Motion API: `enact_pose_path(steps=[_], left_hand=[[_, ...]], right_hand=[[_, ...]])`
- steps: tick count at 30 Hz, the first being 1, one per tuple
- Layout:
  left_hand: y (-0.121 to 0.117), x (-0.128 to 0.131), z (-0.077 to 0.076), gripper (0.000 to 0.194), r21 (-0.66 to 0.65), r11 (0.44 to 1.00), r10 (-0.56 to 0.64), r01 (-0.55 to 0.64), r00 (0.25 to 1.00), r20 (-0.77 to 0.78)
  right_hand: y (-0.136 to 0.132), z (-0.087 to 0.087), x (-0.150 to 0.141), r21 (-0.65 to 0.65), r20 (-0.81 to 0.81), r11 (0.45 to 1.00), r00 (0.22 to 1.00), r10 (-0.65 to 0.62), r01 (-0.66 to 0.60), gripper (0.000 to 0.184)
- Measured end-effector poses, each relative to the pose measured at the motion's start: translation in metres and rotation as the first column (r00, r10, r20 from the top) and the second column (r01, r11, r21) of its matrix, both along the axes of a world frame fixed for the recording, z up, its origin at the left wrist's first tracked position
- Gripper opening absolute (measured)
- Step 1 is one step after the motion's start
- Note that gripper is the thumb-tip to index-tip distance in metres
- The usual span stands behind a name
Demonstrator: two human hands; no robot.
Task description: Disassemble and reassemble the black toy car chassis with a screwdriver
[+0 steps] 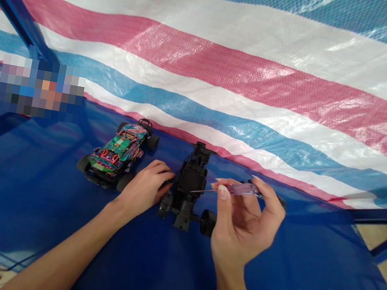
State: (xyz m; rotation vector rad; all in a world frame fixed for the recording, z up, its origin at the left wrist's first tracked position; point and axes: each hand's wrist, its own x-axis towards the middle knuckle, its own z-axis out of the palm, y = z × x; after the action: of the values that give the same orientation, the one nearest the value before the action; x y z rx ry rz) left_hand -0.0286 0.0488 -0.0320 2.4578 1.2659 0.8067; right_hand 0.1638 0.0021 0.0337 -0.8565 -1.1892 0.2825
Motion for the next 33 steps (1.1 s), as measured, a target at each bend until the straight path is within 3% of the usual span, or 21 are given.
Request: enact_pose_path(steps=[13,33], left_hand=[[-0.001,-0.0013,-0.0001,0.024,-0.018,1.0,-0.023,0.023,0.999,-0.027],[0.0013,0.0002,-0.0018,0.022,0.001,1.0,0.012,-0.012,1.0,-0.004]], right_hand=[[0.0008,0.0,-0.001,-0.017,-0.003,1.0,1.0,-0.002,0.002,0.049],[0.0019,-0.0016,0.0009,-0.002,-0.032,1.0,0.999,-0.003,0.003,0.053]])
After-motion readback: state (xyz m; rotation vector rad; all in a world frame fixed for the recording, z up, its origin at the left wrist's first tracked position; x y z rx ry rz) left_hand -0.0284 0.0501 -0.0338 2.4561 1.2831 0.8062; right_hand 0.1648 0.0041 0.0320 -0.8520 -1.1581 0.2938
